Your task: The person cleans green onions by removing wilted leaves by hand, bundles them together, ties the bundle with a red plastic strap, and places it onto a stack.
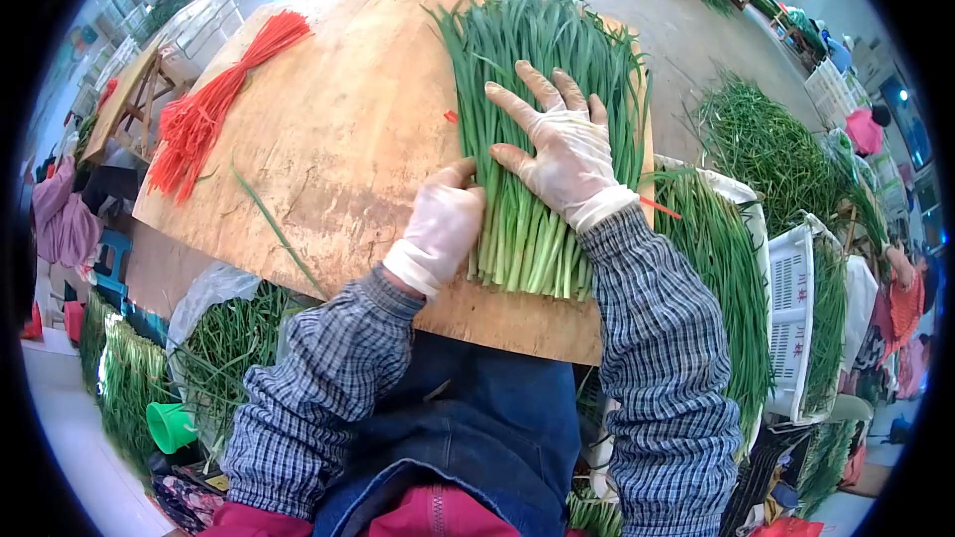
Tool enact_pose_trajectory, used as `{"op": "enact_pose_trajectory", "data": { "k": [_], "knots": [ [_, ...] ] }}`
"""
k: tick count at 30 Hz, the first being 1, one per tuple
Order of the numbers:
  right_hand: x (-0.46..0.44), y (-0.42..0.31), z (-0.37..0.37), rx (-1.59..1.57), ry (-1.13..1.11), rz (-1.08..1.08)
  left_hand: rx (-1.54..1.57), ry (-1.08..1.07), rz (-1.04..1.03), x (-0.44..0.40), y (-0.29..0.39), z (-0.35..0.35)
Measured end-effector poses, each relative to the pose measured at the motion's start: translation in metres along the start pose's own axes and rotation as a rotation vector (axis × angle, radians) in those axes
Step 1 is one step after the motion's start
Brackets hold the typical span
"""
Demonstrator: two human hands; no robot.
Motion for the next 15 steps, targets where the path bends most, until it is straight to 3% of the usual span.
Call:
{"op": "enact_pose_trajectory", "data": {
  "k": [1, 3, 5, 7, 8, 10, 12, 15],
  "knots": [
    [0.001, -0.003, 0.004, 0.037, 0.029, 0.028, -0.116, 0.027, -0.093, -0.002, -0.007, -0.006],
    [0.0, -0.007, 0.007, -0.012, 0.067, 0.076, -0.266, 0.002, -0.07, 0.0, 0.008, -0.014],
    [-0.004, -0.011, -0.007, 0.051, -0.104, 0.168, -0.338, -0.066, -0.031, -0.001, 0.012, -0.015],
    [-0.006, -0.014, -0.011, 0.076, -0.228, 0.185, -0.374, -0.272, -0.245, -0.012, -0.001, -0.012],
    [-0.007, -0.015, -0.013, 0.087, -0.26, 0.191, -0.271, -0.278, -0.13, -0.021, -0.002, -0.001],
    [-0.008, -0.017, -0.013, 0.088, -0.289, 0.184, -0.067, -0.253, 0.096, -0.035, -0.005, 0.021],
    [-0.008, -0.017, -0.013, 0.072, -0.278, 0.176, -0.109, -0.027, 0.081, -0.064, -0.018, 0.048],
    [-0.007, -0.015, -0.013, 0.054, -0.252, 0.171, -0.439, 0.061, -0.187, -0.091, -0.016, 0.054]
  ]
}}
Point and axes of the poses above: each hand's wrist, its own x-axis away from the middle knuckle, its own z-axis out of the back of the hand, y = z × x, the point moved 6 cm from there along -x, towards the middle knuckle, and after that the axes turned 15 degrees about x, right-handed, at the moved point
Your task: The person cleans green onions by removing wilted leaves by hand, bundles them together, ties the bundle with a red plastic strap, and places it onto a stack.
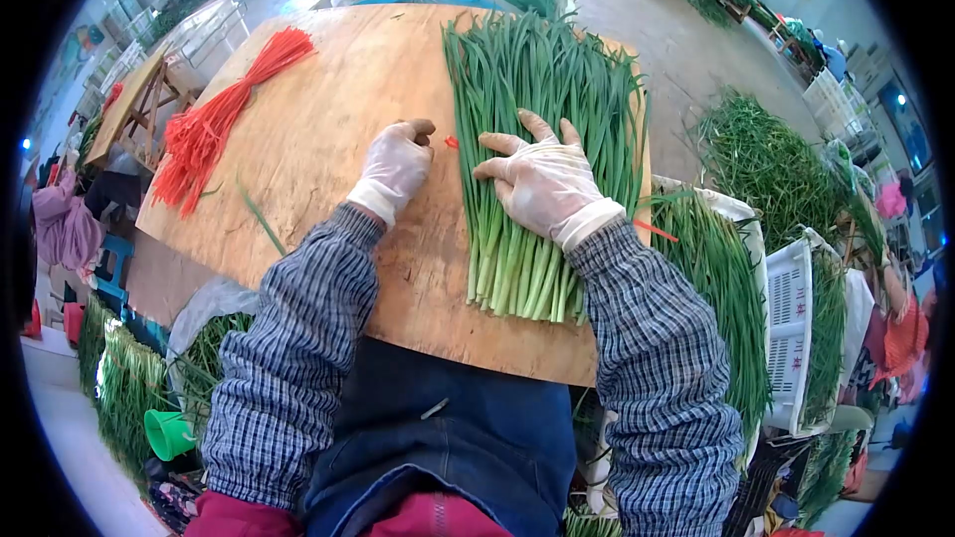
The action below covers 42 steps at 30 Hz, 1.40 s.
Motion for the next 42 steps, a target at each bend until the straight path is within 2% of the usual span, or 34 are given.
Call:
{"op": "enact_pose_trajectory", "data": {
  "k": [3, 4, 7, 13, 16, 19, 22, 25, 28, 34, 42],
  "knots": [
    [0.001, 0.002, -0.001, -0.012, 0.022, -0.001, -0.139, -0.101, 0.038, -0.009, 0.0, -0.018],
    [0.002, 0.002, 0.0, -0.021, 0.035, -0.005, -0.09, -0.165, 0.076, -0.012, -0.005, -0.024],
    [0.002, 0.002, 0.001, -0.032, 0.029, -0.012, -0.104, -0.141, 0.031, -0.012, -0.006, -0.028],
    [0.004, 0.005, 0.002, -0.069, 0.046, -0.028, 0.528, -0.166, 0.273, -0.008, -0.022, -0.036],
    [0.004, 0.006, 0.0, -0.072, 0.058, -0.022, 0.652, -0.265, 0.408, -0.002, -0.012, -0.029],
    [0.004, 0.007, 0.0, -0.069, 0.048, -0.022, 0.574, -0.42, 0.48, 0.001, -0.016, -0.024],
    [0.005, 0.009, -0.001, -0.066, 0.044, -0.026, 0.381, -0.489, 0.448, 0.005, -0.02, -0.018],
    [0.003, 0.009, -0.001, -0.08, 0.067, -0.019, 0.435, -0.458, 0.534, 0.019, -0.011, -0.008],
    [0.003, 0.006, -0.001, -0.066, 0.066, -0.018, 0.633, -0.342, 0.682, 0.033, -0.005, -0.004],
    [-0.001, 0.0, 0.009, -0.055, 0.017, -0.008, 0.911, -0.252, 0.704, 0.029, 0.007, -0.013],
    [0.003, 0.024, 0.026, -0.124, 0.206, -0.016, 0.931, -0.244, 0.723, 0.027, 0.028, -0.029]
  ]
}}
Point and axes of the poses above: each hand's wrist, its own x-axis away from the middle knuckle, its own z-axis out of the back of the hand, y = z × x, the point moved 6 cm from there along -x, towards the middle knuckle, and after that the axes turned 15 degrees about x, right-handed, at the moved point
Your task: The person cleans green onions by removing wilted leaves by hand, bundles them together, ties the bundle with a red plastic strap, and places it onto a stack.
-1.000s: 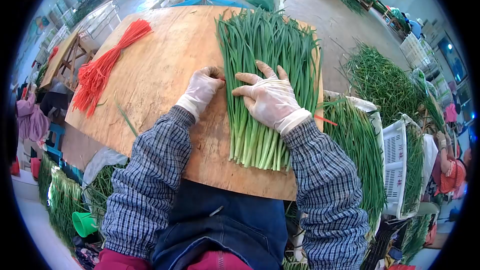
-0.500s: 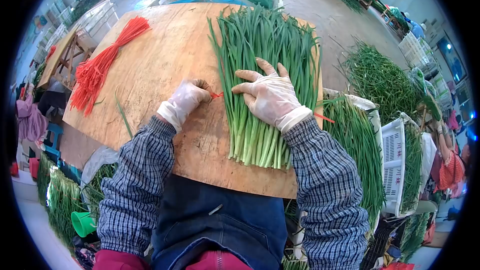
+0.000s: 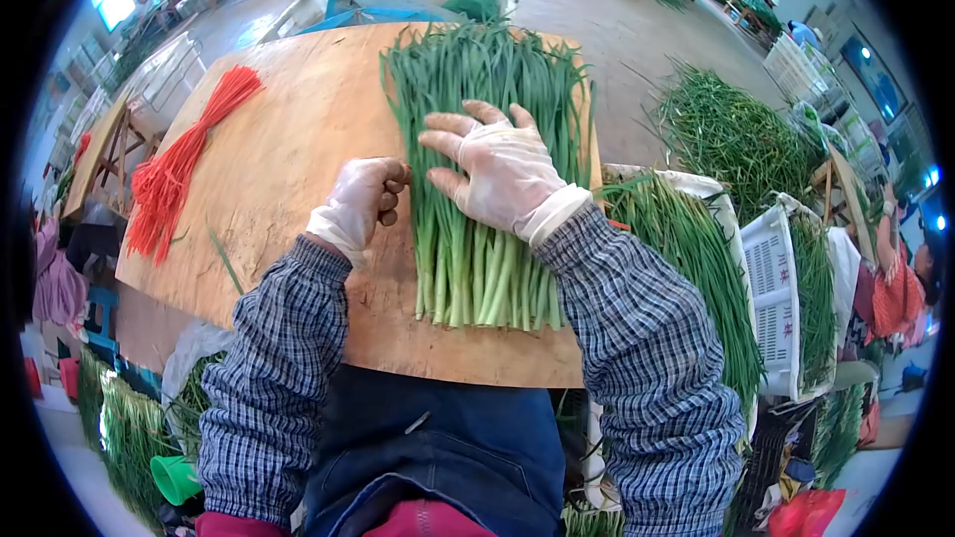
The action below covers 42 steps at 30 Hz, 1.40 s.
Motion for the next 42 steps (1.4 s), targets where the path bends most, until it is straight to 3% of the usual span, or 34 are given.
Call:
{"op": "enact_pose_trajectory", "data": {
  "k": [5, 7, 9, 11, 13, 15, 18, 21, 26, 29, 32, 42],
  "knots": [
    [0.019, 0.041, 0.057, -0.377, 0.368, -0.113, -0.034, 0.0, -0.016, -0.006, -0.003, 0.004],
    [0.05, 0.066, 0.073, -0.631, 0.273, -0.508, -0.043, -0.025, -0.033, -0.004, -0.001, 0.011],
    [0.099, 0.108, 0.06, -0.607, 0.346, -0.765, -0.032, -0.04, -0.046, -0.004, -0.002, 0.012],
    [0.161, 0.142, 0.027, -0.467, 0.035, -1.065, -0.029, -0.046, -0.042, -0.003, -0.001, 0.013],
    [0.212, 0.147, -0.026, -0.528, -0.203, -1.172, -0.017, -0.043, -0.026, -0.004, -0.004, 0.015],
    [0.23, 0.117, -0.058, -0.709, -0.394, -1.146, -0.035, -0.027, -0.035, 0.0, -0.004, 0.014],
    [0.208, 0.088, -0.063, -0.833, -0.24, -0.968, -0.07, -0.018, -0.044, -0.003, -0.006, 0.02],
    [0.188, 0.092, -0.064, -0.596, 0.054, -0.789, -0.055, -0.001, -0.022, 0.002, -0.006, 0.018],
    [0.176, 0.096, -0.055, -0.177, 0.269, -0.886, -0.036, -0.008, -0.008, 0.003, -0.01, 0.02],
    [0.171, 0.097, -0.057, -0.132, 0.237, -0.916, -0.006, 0.004, -0.02, 0.003, -0.009, 0.021],
    [0.167, 0.093, -0.054, -0.104, 0.348, -0.9, 0.022, 0.018, -0.02, 0.006, -0.009, 0.019],
    [0.15, 0.095, -0.051, -0.425, 0.487, -0.92, -0.002, 0.003, 0.022, 0.003, -0.013, 0.028]
  ]
}}
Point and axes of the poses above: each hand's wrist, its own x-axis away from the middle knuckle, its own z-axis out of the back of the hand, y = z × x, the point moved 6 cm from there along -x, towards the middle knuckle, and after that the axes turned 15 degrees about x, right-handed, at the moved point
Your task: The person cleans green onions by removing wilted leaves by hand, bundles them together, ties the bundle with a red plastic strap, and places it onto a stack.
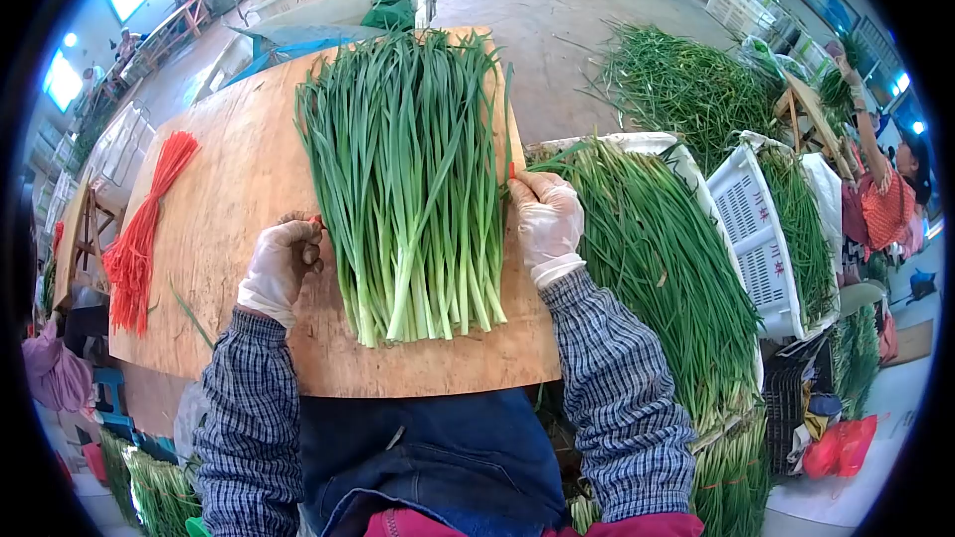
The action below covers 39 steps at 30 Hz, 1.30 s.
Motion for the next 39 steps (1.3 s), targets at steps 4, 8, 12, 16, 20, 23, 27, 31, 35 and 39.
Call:
{"op": "enact_pose_trajectory", "data": {
  "k": [4, 8, 12, 16, 20, 23, 27, 31, 35, 39],
  "knots": [
    [-0.001, 0.002, -0.006, -0.085, -0.056, -0.125, -0.003, -0.008, -0.014, 0.002, 0.001, -0.003],
    [-0.005, 0.007, -0.011, -0.352, -0.157, -0.255, 0.011, 0.004, -0.039, 0.002, 0.005, 0.0],
    [-0.009, -0.015, -0.003, -0.789, -0.256, -0.406, 0.026, -0.025, -0.061, 0.006, 0.016, -0.005],
    [-0.014, -0.073, 0.001, -0.689, -0.336, -0.14, -0.036, -0.025, -0.087, 0.012, 0.032, -0.029],
    [-0.002, -0.119, -0.014, -0.444, -0.343, 0.156, -0.165, -0.051, -0.133, 0.02, 0.047, -0.049],
    [0.011, -0.145, -0.021, -0.322, -0.181, 0.459, -0.521, 0.025, -0.558, 0.006, 0.045, -0.038],
    [0.03, -0.158, -0.036, -0.17, -0.014, 0.503, -0.699, 0.311, -0.571, 0.031, 0.047, -0.039],
    [0.032, -0.16, -0.04, -0.11, 0.052, 0.516, -0.928, 0.256, -0.627, 0.036, 0.055, -0.054],
    [0.029, -0.14, -0.038, -0.265, -0.081, 0.289, -0.988, 0.24, -0.721, 0.038, 0.054, -0.055],
    [0.035, -0.134, -0.027, -0.246, -0.042, 0.309, -0.873, 0.341, -0.613, 0.031, 0.045, -0.041]
  ]
}}
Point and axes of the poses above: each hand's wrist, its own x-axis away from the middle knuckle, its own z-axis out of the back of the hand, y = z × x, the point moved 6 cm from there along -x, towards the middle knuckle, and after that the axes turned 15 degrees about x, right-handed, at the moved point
